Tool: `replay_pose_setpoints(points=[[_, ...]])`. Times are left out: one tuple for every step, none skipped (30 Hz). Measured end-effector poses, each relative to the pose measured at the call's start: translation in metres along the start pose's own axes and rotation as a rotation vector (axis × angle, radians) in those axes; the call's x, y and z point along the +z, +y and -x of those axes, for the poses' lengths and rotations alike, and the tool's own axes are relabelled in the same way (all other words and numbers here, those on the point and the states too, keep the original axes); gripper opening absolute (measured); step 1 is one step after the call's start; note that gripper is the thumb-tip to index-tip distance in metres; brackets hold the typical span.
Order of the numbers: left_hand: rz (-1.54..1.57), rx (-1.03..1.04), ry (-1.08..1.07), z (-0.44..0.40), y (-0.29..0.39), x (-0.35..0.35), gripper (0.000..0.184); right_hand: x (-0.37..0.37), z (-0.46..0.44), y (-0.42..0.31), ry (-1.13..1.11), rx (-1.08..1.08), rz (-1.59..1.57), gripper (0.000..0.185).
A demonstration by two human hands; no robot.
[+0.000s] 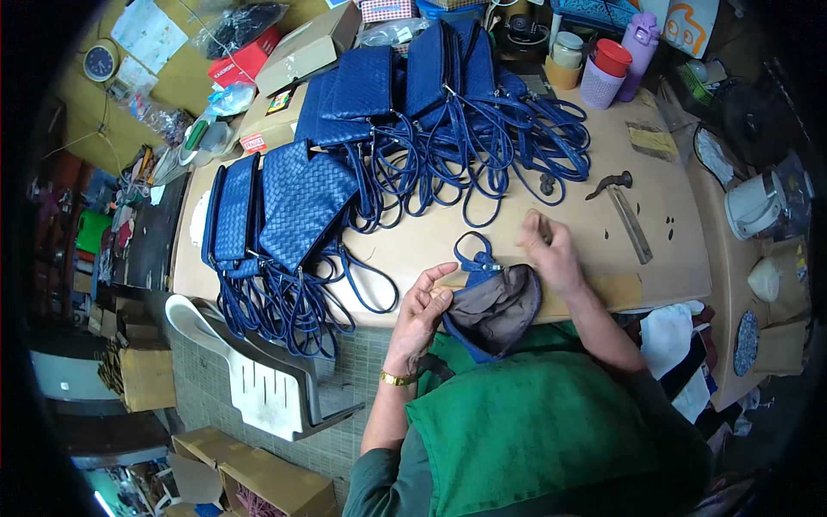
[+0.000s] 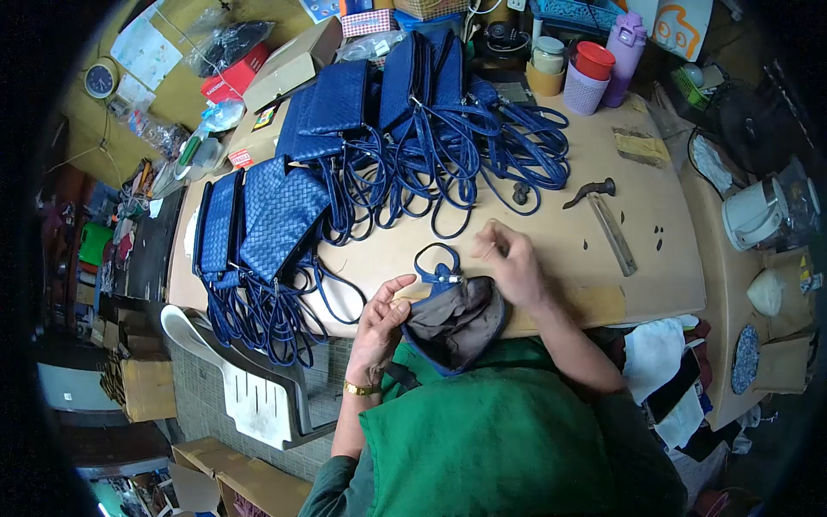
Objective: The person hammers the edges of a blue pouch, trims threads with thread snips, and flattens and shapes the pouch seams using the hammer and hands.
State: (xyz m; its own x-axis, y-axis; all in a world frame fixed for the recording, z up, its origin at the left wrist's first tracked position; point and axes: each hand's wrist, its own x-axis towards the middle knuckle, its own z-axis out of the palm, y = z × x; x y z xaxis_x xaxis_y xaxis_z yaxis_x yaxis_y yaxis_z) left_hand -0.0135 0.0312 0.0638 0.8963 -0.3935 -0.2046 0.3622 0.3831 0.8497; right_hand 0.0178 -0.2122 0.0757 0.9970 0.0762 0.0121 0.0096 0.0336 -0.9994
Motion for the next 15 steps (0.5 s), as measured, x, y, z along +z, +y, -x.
replay_pose_setpoints(points=[[0.0,-0.001,-0.007,0.0,0.0,-0.001,0.041,-0.007,-0.001,-0.001,0.001,0.021,0.045,0.02],[0.039,0.012,-0.023,0.001,0.0,-0.002,0.041,-0.015,-0.002,-0.002,0.002,0.043,0.091,0.02],[0.078,0.023,-0.038,0.001,0.0,-0.002,0.04,-0.016,0.0,-0.001,0.008,0.042,0.092,0.02],[0.079,0.02,-0.023,0.001,0.003,0.001,0.036,-0.016,0.004,0.003,-0.103,-0.008,0.074,0.019],[0.077,0.019,-0.027,-0.001,0.0,-0.003,0.036,-0.017,0.006,0.008,-0.215,-0.059,0.055,0.018],[0.056,0.006,-0.011,-0.003,-0.004,-0.008,0.031,-0.018,0.008,0.008,-0.329,-0.029,0.131,0.02],[0.036,-0.007,0.007,-0.004,-0.007,-0.011,0.028,-0.016,0.012,0.007,-0.352,-0.036,0.143,0.019],[0.036,-0.01,0.007,-0.004,-0.009,-0.012,0.028,-0.011,0.015,0.004,-0.318,0.031,0.13,0.02],[-0.167,0.08,0.056,-0.003,-0.006,-0.007,0.025,-0.005,0.018,-0.001,-0.286,0.098,0.116,0.02],[-0.371,0.17,0.107,-0.002,-0.001,-0.001,0.024,0.0,0.02,-0.005,-0.288,0.099,0.113,0.02],[-0.374,0.171,0.11,-0.001,0.006,0.008,0.024,0.004,0.021,-0.009,-0.267,0.086,0.127,0.02],[-0.536,0.308,0.15,0.001,0.014,0.021,0.022,0.008,0.022,-0.013,-0.246,0.071,0.14,0.019],[-0.698,0.445,0.188,0.001,0.018,0.029,0.021,0.011,0.024,-0.016,-0.248,0.069,0.137,0.019],[-0.806,0.489,0.237,0.001,0.018,0.032,0.021,0.014,0.025,-0.02,-0.243,0.041,0.161,0.019],[-0.809,0.49,0.239,0.002,0.02,0.035,0.021,0.017,0.027,-0.023,-0.239,0.012,0.186,0.018]])
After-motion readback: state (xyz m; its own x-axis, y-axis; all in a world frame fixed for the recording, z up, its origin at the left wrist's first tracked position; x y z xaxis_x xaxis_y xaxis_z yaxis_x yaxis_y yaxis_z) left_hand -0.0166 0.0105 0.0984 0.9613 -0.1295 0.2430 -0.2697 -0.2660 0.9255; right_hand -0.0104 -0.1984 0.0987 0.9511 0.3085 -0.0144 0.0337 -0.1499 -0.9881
